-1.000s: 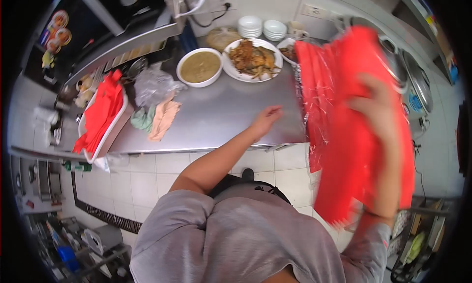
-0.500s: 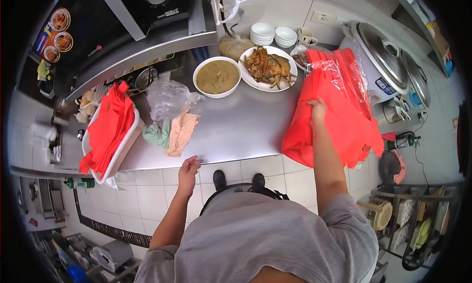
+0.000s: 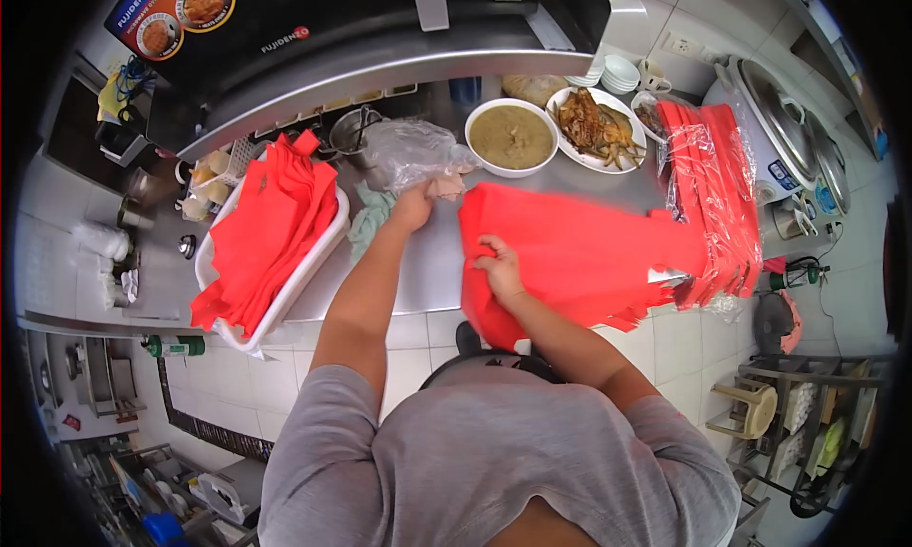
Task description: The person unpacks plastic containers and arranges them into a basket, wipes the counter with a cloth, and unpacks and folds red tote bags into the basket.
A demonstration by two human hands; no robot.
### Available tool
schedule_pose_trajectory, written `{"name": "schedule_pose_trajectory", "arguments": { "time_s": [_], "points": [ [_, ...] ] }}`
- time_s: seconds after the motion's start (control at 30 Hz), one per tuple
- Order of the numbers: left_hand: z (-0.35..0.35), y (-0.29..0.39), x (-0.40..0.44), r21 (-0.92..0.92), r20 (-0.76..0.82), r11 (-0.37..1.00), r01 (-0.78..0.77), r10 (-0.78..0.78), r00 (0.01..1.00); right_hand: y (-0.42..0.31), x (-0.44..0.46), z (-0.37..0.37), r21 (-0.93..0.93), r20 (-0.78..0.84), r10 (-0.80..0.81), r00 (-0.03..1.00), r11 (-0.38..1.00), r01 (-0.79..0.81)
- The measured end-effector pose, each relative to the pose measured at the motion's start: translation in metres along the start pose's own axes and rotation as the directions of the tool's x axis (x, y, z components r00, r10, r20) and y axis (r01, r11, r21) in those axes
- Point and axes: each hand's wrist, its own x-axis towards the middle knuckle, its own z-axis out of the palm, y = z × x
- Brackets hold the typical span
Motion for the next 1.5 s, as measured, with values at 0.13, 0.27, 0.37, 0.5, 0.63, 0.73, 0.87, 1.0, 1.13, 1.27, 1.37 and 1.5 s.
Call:
{"name": "schedule_pose_trajectory", "arguments": {
  "time_s": [0.13,0.27,0.37,0.5,0.63,0.73,0.87,1.0,1.13,1.27,1.37,1.5],
  "points": [
    [-0.054,0.051,-0.009,-0.112,-0.171,0.990,0.082,-0.100,0.980,0.030,0.022,0.065,-0.106,0.187,-0.057,0.981,0.991,0.077],
    [-0.053,0.073,-0.106,-0.043,-0.350,0.973,-0.226,0.197,0.916,0.010,0.022,0.122,-0.079,0.468,0.274,0.840,0.960,-0.269],
    [-0.008,0.008,-0.149,-0.166,0.022,0.984,0.061,-0.058,0.998,0.017,0.012,0.079,-0.653,0.535,0.118,0.837,0.687,0.320],
    [0.010,-0.003,-0.175,0.149,0.056,0.985,-0.083,0.076,0.996,-0.017,-0.057,0.008,-0.854,0.518,-0.181,0.836,-0.066,0.515],
    [0.020,0.015,-0.147,0.219,0.043,0.975,0.048,-0.059,0.997,-0.039,0.002,-0.008,-0.751,0.658,-0.078,0.749,-0.127,0.648],
    [0.013,0.038,-0.132,0.312,0.082,0.941,0.130,-0.163,0.983,-0.057,0.049,-0.018,-0.637,0.770,-0.069,0.634,-0.144,0.757],
    [0.014,0.051,-0.123,0.366,0.111,0.917,0.157,-0.211,0.971,-0.043,0.065,-0.039,-0.816,0.509,-0.404,0.760,0.055,0.576],
    [0.016,0.054,-0.121,0.379,0.120,0.912,0.157,-0.216,0.969,-0.061,0.095,-0.034,0.125,-0.298,-0.157,0.942,0.972,0.201],
    [0.019,0.055,-0.111,0.374,0.133,0.915,0.147,-0.210,0.969,-0.107,0.112,-0.014,0.555,-0.273,0.077,0.959,0.827,0.092],
    [0.024,0.062,-0.092,0.357,0.122,0.923,0.144,-0.199,0.972,-0.098,0.150,-0.024,0.599,-0.205,-0.009,0.979,0.790,0.133],
    [0.025,0.062,-0.072,0.369,0.125,0.919,0.141,-0.200,0.972,-0.100,0.163,-0.028,0.421,-0.189,-0.035,0.981,0.900,0.113],
    [0.017,0.067,-0.043,0.363,0.164,0.920,0.148,-0.220,0.962,-0.078,0.119,-0.031,-0.757,0.141,-0.488,0.862,0.507,0.411]
  ]
}}
